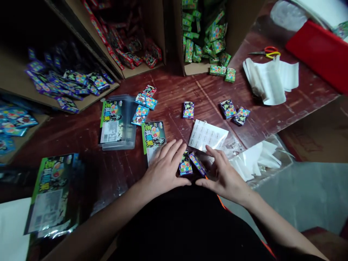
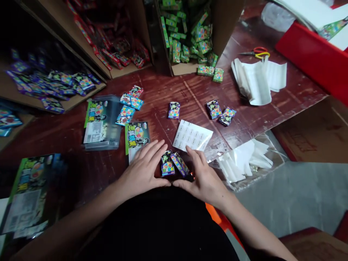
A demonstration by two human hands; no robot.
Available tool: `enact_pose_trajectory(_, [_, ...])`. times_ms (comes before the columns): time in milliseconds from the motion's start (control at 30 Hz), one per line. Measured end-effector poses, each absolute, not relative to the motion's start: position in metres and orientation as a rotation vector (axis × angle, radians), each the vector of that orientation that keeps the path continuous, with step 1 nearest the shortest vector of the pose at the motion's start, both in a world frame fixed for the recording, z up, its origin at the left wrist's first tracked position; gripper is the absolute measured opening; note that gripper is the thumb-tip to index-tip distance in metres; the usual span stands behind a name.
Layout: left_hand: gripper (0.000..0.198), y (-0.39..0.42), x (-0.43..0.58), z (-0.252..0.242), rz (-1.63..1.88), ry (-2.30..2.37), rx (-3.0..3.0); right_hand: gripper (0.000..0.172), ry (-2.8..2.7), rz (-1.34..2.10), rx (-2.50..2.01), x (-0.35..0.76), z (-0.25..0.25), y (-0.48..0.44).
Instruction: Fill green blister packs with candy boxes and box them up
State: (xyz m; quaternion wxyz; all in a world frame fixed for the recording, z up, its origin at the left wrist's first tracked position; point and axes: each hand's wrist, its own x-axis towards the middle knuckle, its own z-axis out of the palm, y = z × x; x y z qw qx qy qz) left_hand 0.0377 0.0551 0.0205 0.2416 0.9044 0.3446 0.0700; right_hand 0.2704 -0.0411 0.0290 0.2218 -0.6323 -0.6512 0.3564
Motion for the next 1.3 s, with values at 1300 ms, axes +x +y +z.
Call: enact_pose_trajectory(1300, [0.085, 0.026, -0.025, -0.003, 0.096, 1.292, 2.274, 0.082, -2.078, 1.253, -1.134, 0.224, 0.018, 0.051])
